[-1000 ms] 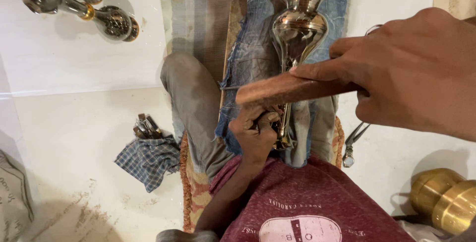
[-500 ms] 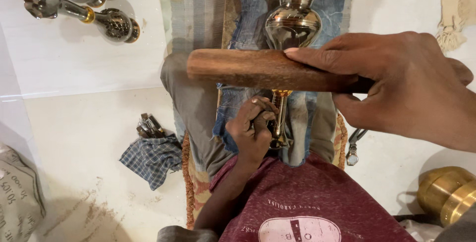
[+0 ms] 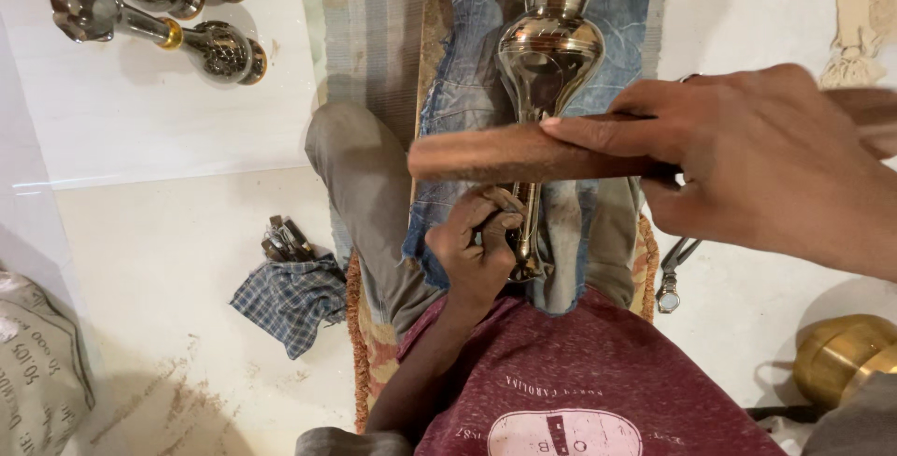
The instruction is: The person sits on the floor holding a brass vase between their legs, pressing a small steel punch against the brass band while rubbing the metal with a wooden block to burnish and polish the surface. They reposition the vase and continue rubbing the brass throughout the episode.
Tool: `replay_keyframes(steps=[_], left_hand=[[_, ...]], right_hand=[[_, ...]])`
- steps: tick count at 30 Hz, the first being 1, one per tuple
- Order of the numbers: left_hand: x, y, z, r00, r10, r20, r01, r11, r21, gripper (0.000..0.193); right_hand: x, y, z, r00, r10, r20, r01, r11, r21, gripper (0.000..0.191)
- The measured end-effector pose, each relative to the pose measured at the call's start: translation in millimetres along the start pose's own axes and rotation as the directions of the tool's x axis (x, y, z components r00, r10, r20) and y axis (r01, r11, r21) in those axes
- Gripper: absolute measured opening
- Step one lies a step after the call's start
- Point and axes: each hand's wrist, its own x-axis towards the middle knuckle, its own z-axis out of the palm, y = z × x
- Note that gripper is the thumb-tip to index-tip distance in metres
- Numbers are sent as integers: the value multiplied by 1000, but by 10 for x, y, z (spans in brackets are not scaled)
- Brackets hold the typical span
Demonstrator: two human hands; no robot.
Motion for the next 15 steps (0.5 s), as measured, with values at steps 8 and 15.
replay_keyframes(steps=[8, 15], left_hand=[[-20, 1, -14, 997, 28, 76, -39, 987, 157, 21], [94, 130, -33, 987, -17, 159, -26, 965, 261, 26]], right_hand=[[-74, 107, 353, 959, -106, -264, 161, 967, 195, 81], [-180, 226, 575, 929, -62, -365, 172, 945, 278, 73]])
